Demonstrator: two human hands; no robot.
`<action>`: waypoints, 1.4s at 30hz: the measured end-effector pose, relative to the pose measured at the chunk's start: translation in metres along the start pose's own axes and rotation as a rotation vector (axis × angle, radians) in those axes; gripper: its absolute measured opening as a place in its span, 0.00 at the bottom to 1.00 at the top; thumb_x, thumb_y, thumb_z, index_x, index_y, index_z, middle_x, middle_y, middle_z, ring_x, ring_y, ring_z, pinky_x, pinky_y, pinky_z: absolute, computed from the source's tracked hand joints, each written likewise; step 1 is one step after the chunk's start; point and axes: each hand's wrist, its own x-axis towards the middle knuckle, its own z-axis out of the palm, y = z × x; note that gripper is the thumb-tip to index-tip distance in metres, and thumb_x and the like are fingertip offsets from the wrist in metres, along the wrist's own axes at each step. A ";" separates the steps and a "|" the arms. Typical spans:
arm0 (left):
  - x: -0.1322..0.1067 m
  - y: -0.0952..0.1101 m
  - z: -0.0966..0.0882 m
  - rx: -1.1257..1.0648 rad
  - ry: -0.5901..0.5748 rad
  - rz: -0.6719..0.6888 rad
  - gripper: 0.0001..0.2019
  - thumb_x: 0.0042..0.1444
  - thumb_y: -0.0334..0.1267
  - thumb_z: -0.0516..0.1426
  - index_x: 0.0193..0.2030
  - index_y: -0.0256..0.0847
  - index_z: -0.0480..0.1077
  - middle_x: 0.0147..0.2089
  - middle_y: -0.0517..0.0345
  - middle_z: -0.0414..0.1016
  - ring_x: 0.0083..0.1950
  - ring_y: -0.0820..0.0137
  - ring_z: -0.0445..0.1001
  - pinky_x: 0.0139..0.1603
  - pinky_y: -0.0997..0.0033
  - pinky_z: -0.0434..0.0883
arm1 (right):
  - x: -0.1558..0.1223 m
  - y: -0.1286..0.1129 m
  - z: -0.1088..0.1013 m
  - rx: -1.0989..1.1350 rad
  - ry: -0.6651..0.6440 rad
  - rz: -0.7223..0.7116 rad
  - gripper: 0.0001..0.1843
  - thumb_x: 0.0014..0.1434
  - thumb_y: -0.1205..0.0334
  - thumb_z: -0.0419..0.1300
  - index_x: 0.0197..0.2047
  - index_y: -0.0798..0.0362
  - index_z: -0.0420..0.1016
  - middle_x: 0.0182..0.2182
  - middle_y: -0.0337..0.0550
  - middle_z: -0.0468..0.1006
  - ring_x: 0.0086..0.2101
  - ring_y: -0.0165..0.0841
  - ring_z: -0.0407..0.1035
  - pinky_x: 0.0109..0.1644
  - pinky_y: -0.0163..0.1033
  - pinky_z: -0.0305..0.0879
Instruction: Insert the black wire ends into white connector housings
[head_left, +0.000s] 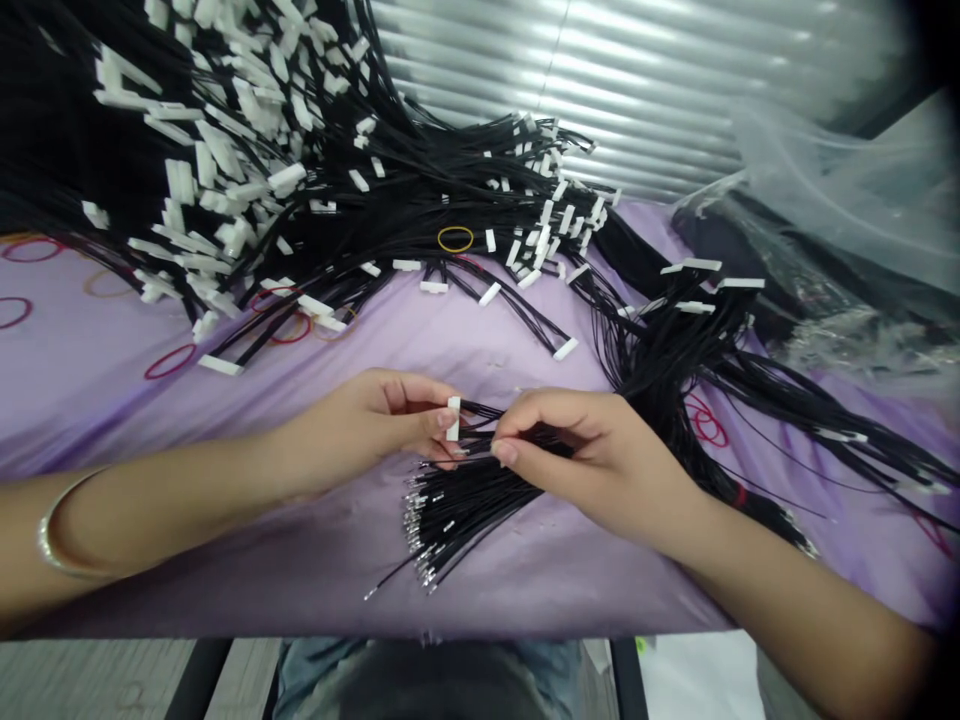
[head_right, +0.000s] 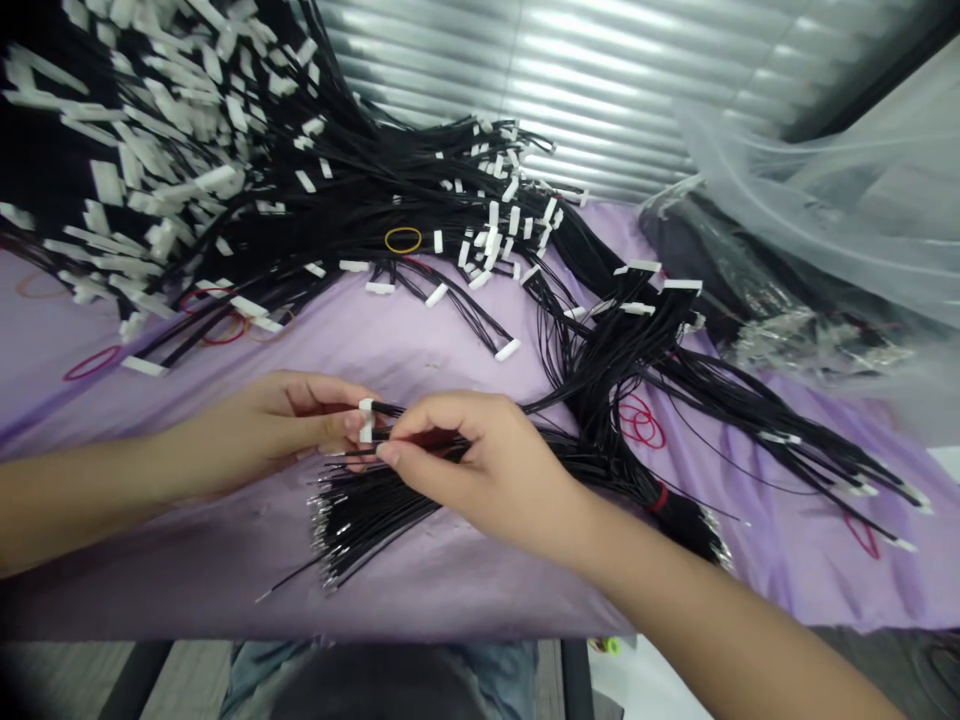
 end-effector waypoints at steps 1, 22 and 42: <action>0.000 0.000 0.000 0.001 -0.002 0.003 0.02 0.58 0.32 0.61 0.34 0.37 0.76 0.32 0.58 0.78 0.32 0.76 0.75 0.38 0.81 0.73 | -0.001 -0.001 0.000 -0.003 -0.003 0.027 0.07 0.60 0.65 0.59 0.32 0.57 0.74 0.25 0.36 0.74 0.26 0.22 0.65 0.28 0.27 0.61; 0.004 0.001 -0.001 0.126 0.038 0.015 0.05 0.57 0.34 0.61 0.37 0.39 0.78 0.35 0.53 0.79 0.36 0.70 0.77 0.40 0.78 0.74 | 0.007 0.011 -0.003 -0.415 0.186 -0.110 0.06 0.52 0.74 0.61 0.28 0.55 0.73 0.24 0.35 0.74 0.25 0.23 0.65 0.27 0.30 0.59; 0.005 0.007 0.004 0.224 0.044 0.044 0.06 0.55 0.29 0.58 0.33 0.36 0.79 0.29 0.56 0.78 0.31 0.73 0.75 0.33 0.85 0.72 | 0.006 0.009 0.001 -0.303 0.151 0.017 0.07 0.52 0.73 0.61 0.25 0.55 0.73 0.19 0.32 0.70 0.20 0.21 0.60 0.23 0.30 0.56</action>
